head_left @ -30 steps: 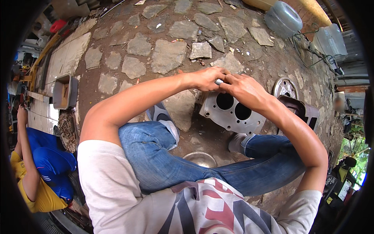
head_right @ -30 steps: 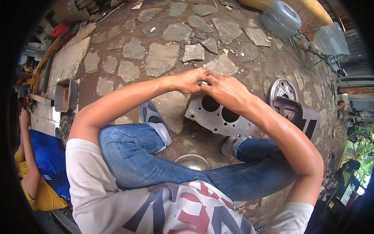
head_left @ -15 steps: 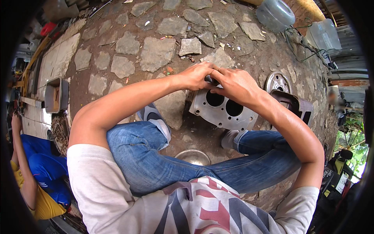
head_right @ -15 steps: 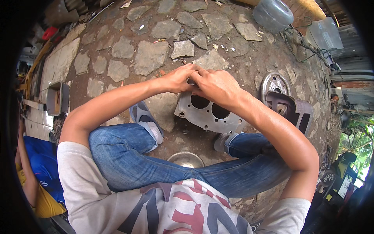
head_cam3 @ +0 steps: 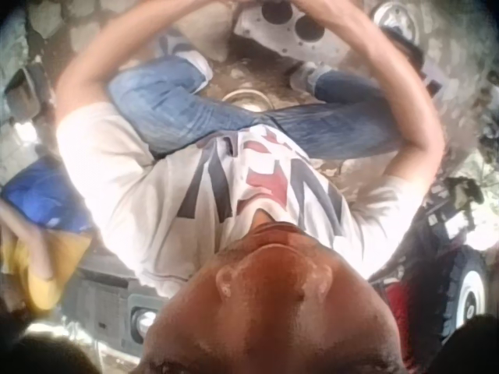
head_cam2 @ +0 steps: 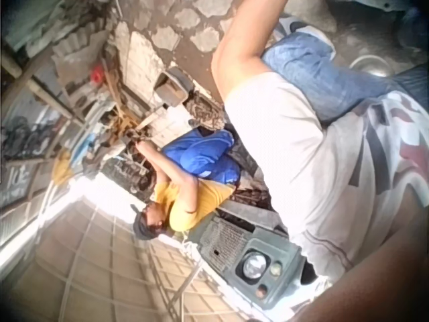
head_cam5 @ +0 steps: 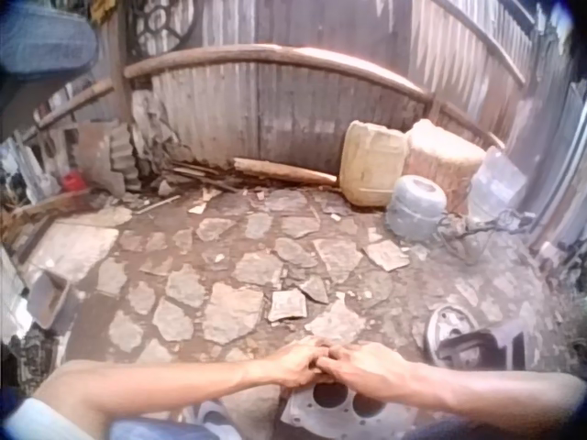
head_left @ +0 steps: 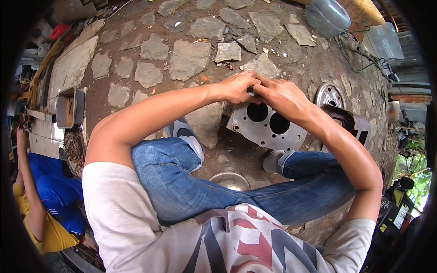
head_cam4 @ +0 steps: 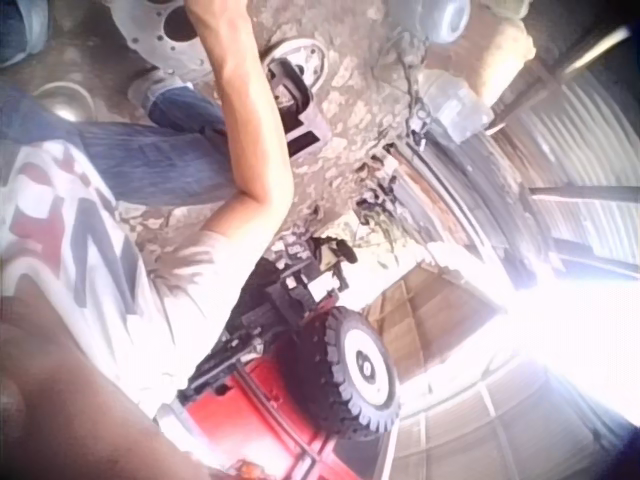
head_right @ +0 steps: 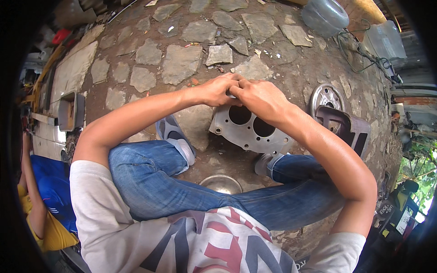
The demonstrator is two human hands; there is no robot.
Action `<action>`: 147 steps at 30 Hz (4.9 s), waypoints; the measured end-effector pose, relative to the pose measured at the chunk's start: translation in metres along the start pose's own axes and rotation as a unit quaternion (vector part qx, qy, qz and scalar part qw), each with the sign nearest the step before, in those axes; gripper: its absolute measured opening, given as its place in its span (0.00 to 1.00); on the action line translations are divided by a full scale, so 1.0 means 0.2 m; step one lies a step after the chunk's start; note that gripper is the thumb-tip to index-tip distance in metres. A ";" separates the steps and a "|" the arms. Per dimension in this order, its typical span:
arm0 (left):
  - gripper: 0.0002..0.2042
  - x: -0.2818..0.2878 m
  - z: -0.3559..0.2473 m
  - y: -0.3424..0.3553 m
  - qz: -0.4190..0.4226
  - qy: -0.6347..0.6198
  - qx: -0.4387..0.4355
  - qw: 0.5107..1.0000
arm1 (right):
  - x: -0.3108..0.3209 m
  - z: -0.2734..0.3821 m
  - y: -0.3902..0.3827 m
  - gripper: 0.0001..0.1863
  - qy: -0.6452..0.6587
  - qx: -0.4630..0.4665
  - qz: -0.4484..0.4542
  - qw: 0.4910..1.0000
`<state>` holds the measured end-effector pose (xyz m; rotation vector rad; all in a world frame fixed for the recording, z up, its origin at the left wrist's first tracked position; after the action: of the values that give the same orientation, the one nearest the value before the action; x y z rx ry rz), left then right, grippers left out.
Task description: The person sits on a stone-tiled floor and repeatedly rubs a small dark abrasive block against the inner surfaces and edges of a silver metal part with two large circular openings. The person rotates the part and continues rubbing different areas with the block.
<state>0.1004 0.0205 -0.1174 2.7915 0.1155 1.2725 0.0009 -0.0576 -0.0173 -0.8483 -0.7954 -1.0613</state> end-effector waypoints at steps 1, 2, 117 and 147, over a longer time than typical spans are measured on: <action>0.20 0.01 0.02 0.00 -0.005 0.003 -0.021 1.000 | 0.00 -0.01 0.00 0.12 -0.008 0.026 0.000 1.000; 0.20 0.00 0.05 -0.01 0.015 -0.036 -0.032 0.999 | -0.01 -0.01 0.00 0.12 -0.022 0.102 -0.040 0.994; 0.21 0.04 -0.03 0.00 0.034 -0.033 0.031 0.998 | 0.00 -0.02 0.02 0.17 0.019 -0.024 -0.005 1.000; 0.22 0.01 0.06 -0.01 0.030 0.002 -0.012 0.999 | -0.07 -0.03 0.00 0.13 -0.056 0.073 -0.038 0.995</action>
<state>0.1111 0.0222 -0.1236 2.7923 0.0163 1.2828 -0.0020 -0.0575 -0.0319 -0.7639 -0.9947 -1.0154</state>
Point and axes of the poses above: each hand's wrist, its own y-axis towards the middle knuckle, its own x-axis out of the back of the hand, z = x × y, the point moved 4 cm from there along y, towards the middle knuckle, and after that the axes turned 13 degrees about y, right-handed, at the moved point
